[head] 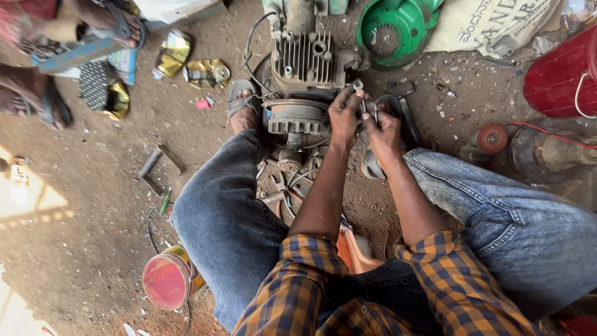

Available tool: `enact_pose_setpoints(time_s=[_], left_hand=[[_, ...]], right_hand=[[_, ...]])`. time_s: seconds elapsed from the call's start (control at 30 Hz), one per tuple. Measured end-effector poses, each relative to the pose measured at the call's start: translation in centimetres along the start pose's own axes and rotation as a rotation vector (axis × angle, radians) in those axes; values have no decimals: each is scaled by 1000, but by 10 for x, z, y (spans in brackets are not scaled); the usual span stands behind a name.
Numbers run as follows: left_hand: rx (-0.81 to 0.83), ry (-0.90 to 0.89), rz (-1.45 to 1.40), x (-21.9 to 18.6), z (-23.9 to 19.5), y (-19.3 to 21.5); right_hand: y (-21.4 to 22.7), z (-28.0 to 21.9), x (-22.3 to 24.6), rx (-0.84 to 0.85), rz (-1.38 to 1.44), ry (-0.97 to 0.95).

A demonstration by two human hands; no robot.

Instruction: The person sits on the ground and uses a wrench to tighten bolts on a small engine. They adjust their position and the engine orientation to access different fasteners.

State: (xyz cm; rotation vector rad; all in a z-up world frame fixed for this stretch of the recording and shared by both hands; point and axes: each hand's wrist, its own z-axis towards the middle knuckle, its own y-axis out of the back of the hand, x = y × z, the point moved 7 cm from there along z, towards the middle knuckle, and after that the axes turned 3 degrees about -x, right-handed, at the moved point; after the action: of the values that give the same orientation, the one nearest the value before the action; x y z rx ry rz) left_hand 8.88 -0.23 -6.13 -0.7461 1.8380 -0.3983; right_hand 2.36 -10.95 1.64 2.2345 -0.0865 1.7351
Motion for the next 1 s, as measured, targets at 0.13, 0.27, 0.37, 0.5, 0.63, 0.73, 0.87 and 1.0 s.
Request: enact_pose_setpoints(time_s=[0.13, 0.27, 0.37, 0.5, 0.63, 0.73, 0.87, 1.0], left_hand=[[-84, 78, -93, 6, 6, -1], [-61, 74, -269, 13, 6, -15], [-41, 81, -311, 9, 7, -21], [-65, 84, -324, 0, 4, -22], [-108, 120, -336, -7, 5, -25], [-126, 147, -345, -7, 7, -24], [-85, 157, -383, -6, 6, -23], [-43, 179, -440, -6, 3, -22]], right_hand=[[11, 2, -9, -71, -76, -195], [27, 6, -22, -119, -55, -210], [30, 14, -30, -119, 34, -197], [36, 11, -47, -150, 31, -286], [30, 10, -45, -113, 78, -273], [29, 7, -44, -96, 114, -285], [32, 6, -43, -114, 118, -295], [32, 9, -44, -117, 123, -289]])
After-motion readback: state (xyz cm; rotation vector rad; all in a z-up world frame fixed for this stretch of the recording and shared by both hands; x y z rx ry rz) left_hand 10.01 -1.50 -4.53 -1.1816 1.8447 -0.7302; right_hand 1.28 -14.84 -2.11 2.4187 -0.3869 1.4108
